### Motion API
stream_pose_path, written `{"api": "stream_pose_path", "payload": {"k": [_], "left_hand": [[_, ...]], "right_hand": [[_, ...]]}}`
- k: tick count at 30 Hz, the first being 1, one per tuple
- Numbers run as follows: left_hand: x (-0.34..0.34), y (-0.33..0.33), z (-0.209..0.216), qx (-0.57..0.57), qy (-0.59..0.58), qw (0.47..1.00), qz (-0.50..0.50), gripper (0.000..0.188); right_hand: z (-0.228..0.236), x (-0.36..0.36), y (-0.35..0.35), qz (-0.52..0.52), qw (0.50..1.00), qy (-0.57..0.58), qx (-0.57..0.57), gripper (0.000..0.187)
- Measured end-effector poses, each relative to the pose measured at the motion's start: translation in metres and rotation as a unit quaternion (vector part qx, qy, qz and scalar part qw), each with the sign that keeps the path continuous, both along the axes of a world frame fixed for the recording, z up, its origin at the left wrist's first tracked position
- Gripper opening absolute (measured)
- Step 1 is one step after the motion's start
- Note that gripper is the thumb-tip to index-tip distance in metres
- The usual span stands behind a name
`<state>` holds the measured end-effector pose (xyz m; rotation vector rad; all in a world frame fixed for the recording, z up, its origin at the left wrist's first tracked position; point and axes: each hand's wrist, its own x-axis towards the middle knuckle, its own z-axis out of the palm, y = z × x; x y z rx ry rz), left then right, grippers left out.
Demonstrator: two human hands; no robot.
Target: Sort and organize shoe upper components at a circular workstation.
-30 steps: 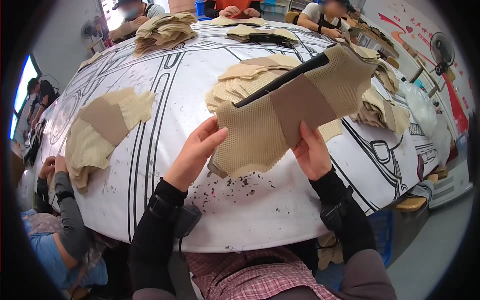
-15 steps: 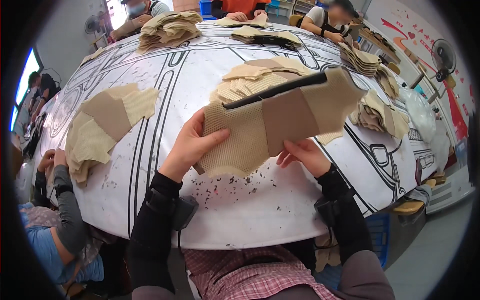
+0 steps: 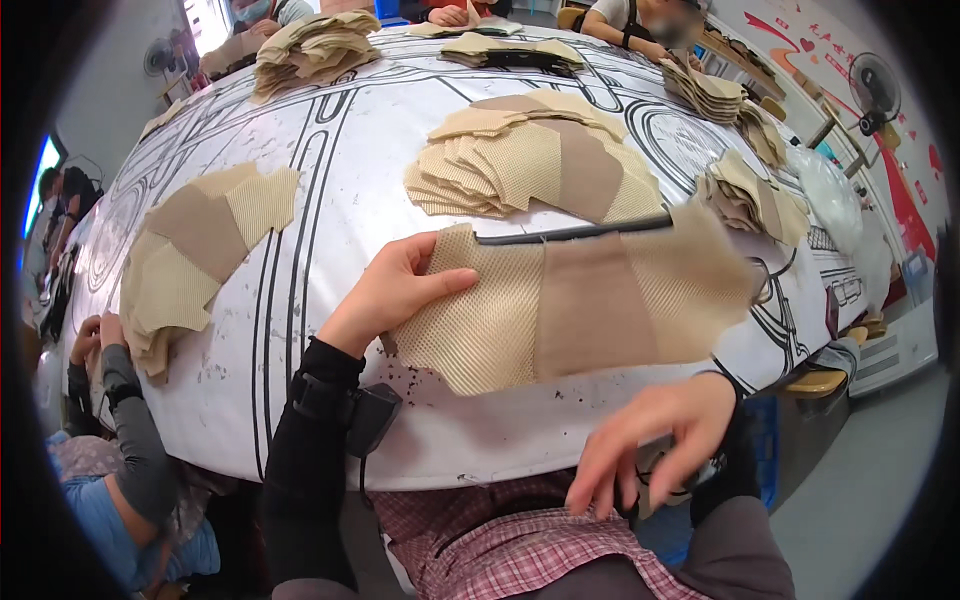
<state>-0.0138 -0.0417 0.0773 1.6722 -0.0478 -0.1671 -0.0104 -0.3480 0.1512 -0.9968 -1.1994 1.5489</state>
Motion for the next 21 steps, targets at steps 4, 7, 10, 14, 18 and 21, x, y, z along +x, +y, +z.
{"api": "stream_pose_path", "payload": {"k": [4,7,10,14,18,21], "left_hand": [[0.004,0.002,-0.011,0.016,-0.031,0.999,-0.026,0.037],[0.003,-0.004,-0.007,0.018,-0.038,0.999,-0.032,0.037],[0.005,0.001,-0.010,0.064,-0.053,0.996,-0.027,0.040],[0.002,-0.005,-0.002,0.222,-0.151,0.963,0.035,0.042],[0.005,-0.004,-0.009,0.239,-0.289,0.921,0.106,0.028],[0.004,-0.007,-0.009,0.314,-0.332,0.881,0.122,0.023]], "right_hand": [[0.013,-0.027,0.023,-0.092,0.937,-0.276,0.192,0.048],[0.001,0.009,0.038,-0.353,0.661,-0.645,0.152,0.048],[-0.045,0.063,0.049,-0.412,0.489,-0.760,0.115,0.042],[-0.067,0.068,0.052,-0.427,0.567,-0.699,0.089,0.033],[-0.069,0.063,0.054,-0.446,0.547,-0.702,0.098,0.032],[-0.072,0.065,0.053,-0.463,0.536,-0.697,0.108,0.033]]}}
